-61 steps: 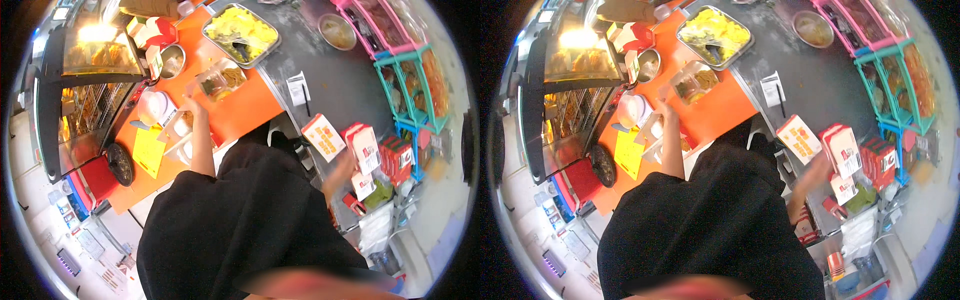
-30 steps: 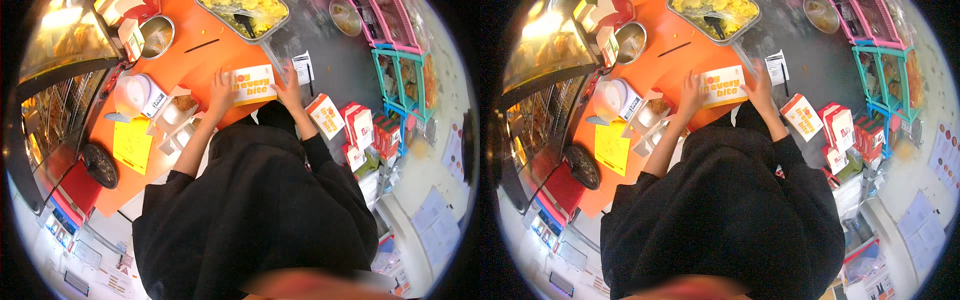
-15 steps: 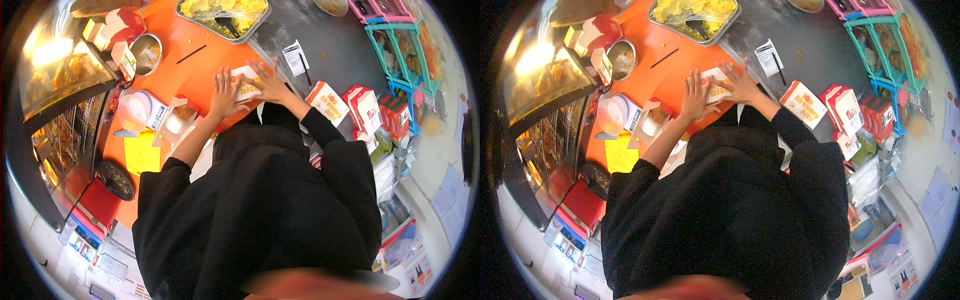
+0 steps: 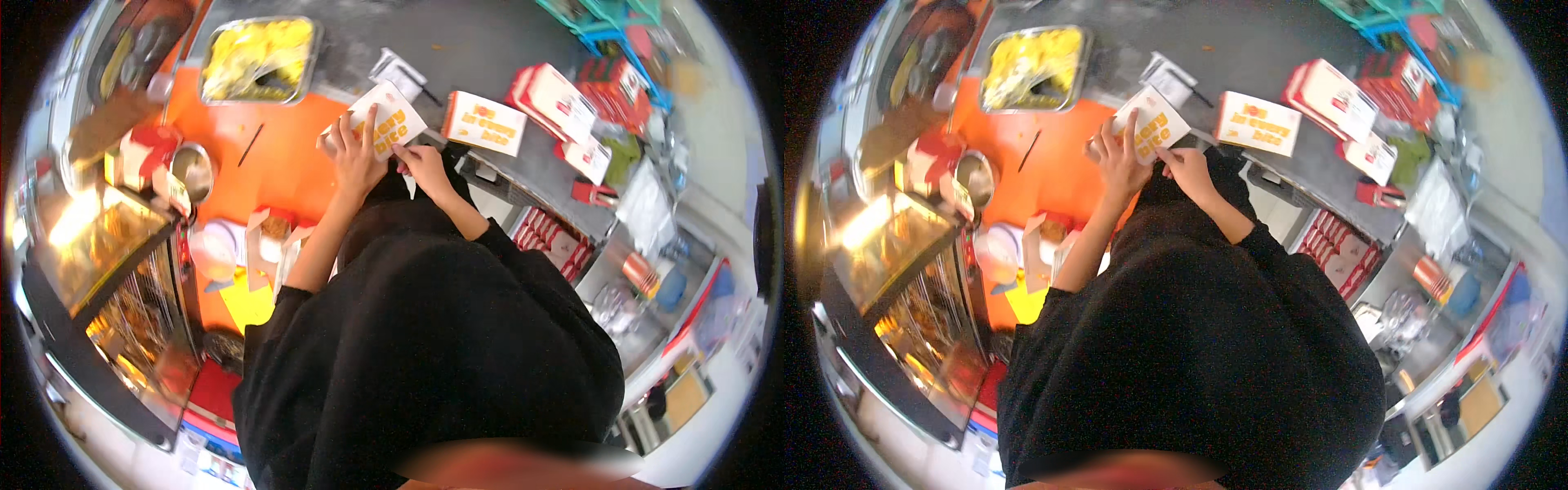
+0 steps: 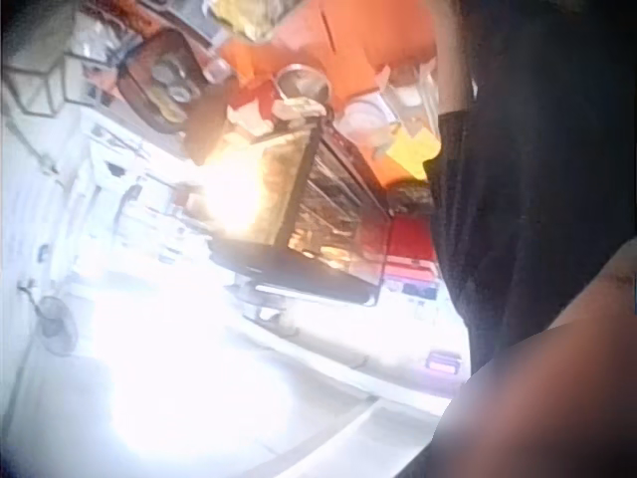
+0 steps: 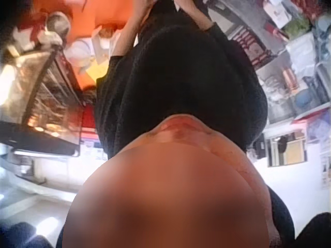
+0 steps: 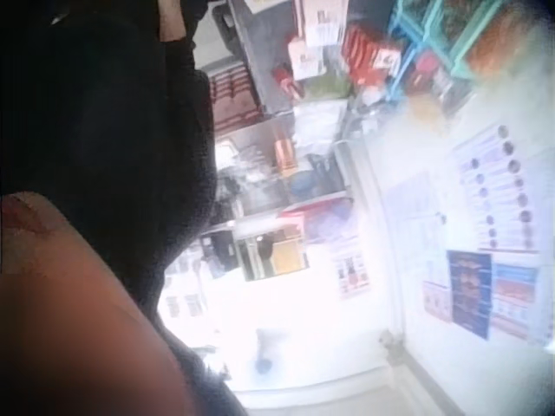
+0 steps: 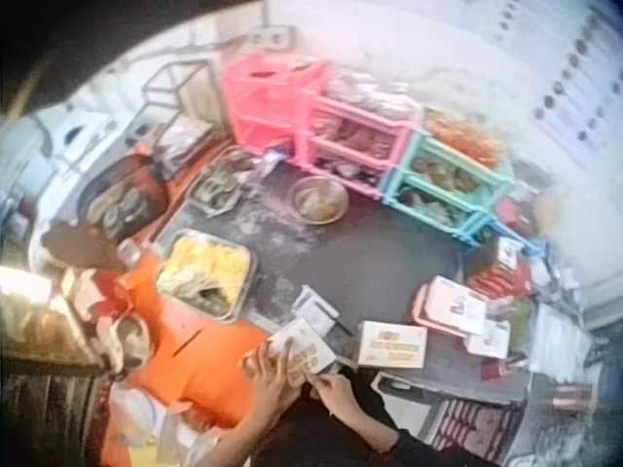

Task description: The person prepares food orders by putting rice and fried chicken into boxes, marking receipts with a pen, and organizing the boxes on a counter.

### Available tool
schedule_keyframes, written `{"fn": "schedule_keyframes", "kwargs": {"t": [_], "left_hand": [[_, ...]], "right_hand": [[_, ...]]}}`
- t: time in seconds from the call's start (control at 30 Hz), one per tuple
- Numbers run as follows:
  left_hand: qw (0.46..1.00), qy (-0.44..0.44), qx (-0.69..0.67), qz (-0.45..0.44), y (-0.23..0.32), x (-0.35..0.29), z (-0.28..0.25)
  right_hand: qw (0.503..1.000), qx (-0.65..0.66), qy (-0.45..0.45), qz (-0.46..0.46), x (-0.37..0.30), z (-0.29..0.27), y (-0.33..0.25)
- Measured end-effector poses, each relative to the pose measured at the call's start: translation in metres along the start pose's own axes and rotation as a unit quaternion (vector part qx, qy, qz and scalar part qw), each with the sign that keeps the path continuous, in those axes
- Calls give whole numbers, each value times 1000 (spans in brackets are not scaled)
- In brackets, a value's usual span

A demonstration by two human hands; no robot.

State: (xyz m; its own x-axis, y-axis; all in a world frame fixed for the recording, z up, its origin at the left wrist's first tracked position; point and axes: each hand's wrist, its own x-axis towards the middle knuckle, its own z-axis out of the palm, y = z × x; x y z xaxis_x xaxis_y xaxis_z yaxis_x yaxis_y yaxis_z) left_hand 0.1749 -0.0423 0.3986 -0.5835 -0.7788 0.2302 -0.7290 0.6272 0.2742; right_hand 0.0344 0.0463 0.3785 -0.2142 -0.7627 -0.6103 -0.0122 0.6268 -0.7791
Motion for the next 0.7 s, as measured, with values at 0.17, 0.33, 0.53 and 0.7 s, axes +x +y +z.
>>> {"fn": "schedule_keyframes", "kwargs": {"t": [0.17,0.33,0.53,0.7], "left_hand": [[980,-83,-136,117,103,51,-24],[931,-176,-168,274,182,91,10],[915,-183,-108,343,206,106,68],[907,-234,-59,345,189,101,64]], "right_hand": [[905,379,152,-118,-39,-64,31],[888,357,206,-202,-55,-158,130],[667,313,675,-46,-128,-251,249],[620,406,670,35,-167,-337,294]]}}
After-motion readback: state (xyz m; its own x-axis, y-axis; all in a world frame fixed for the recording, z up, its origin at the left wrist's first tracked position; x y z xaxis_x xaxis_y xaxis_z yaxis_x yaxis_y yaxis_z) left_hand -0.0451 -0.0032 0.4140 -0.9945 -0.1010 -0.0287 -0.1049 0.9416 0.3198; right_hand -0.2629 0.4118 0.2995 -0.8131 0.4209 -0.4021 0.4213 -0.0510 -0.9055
